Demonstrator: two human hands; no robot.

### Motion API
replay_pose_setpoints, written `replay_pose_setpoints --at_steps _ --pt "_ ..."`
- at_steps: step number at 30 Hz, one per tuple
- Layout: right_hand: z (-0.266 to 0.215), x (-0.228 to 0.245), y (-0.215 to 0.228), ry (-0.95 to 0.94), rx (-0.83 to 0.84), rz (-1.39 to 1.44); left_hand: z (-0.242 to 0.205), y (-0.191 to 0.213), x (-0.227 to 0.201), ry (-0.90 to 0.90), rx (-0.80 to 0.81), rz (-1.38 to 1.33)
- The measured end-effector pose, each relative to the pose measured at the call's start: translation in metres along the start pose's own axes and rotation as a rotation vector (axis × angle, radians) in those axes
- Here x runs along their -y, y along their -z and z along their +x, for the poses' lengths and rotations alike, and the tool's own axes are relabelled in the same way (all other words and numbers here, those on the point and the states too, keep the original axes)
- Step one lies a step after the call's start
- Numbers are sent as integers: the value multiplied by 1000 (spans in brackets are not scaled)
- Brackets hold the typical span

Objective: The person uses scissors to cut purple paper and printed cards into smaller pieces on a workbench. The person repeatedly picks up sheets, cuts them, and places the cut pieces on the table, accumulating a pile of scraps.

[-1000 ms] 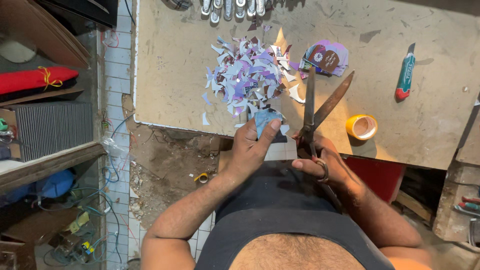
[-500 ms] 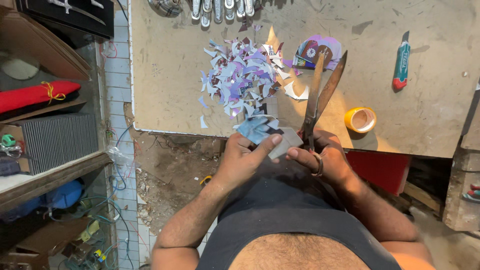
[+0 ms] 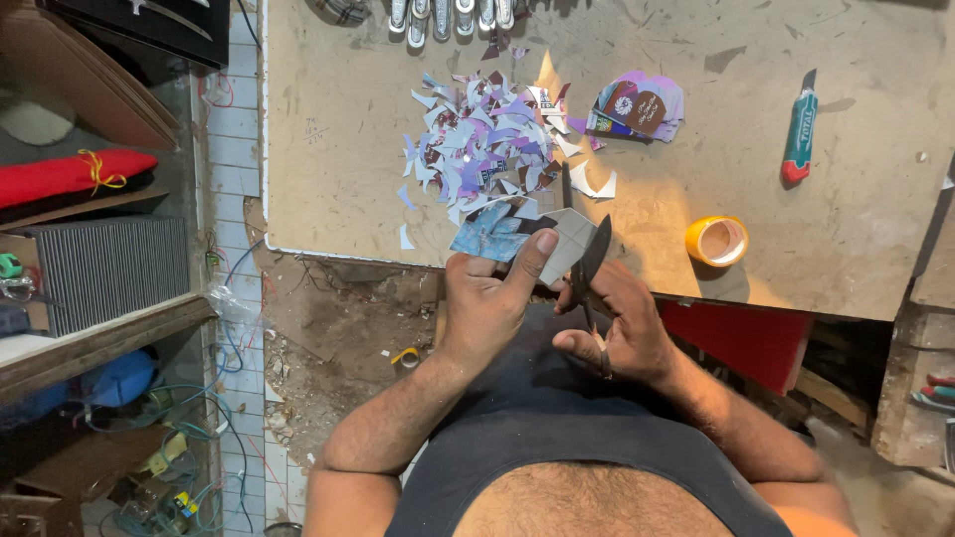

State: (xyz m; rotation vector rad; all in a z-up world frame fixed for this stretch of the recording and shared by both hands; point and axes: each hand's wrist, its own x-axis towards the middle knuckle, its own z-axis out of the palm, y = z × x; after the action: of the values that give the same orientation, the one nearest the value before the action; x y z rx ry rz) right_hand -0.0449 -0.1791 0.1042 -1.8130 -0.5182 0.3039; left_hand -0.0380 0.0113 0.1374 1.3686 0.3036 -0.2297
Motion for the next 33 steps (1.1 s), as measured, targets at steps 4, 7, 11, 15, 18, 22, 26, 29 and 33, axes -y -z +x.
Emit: replay_pose_setpoints --at_steps 4,7,11,15,18,22,26,29,33 --pt "-2 0 0 15 -1 50 1 -1 2 -25 7 -84" --pt "-5 -3 -4 -92 -1 68 0 3 -1 27 10 -36" --pt "-12 -5 -6 -169 -11 108 1 5 -5 -6 18 -59" --pt "-12 -9 0 -181 33 124 3 10 -7 30 49 21" --pt "-9 -17 8 -181 97 208 3 11 -6 43 68 70" --pt "-16 -22 12 -289 109 236 4 15 -7 158 84 160" --pt "-16 -20 17 -360 155 310 10 27 -11 213 161 188" --pt "-8 -15 25 -494 251 363 14 33 -12 189 230 134" --pt "2 -8 30 -189 256 -107 20 32 -9 256 291 312"
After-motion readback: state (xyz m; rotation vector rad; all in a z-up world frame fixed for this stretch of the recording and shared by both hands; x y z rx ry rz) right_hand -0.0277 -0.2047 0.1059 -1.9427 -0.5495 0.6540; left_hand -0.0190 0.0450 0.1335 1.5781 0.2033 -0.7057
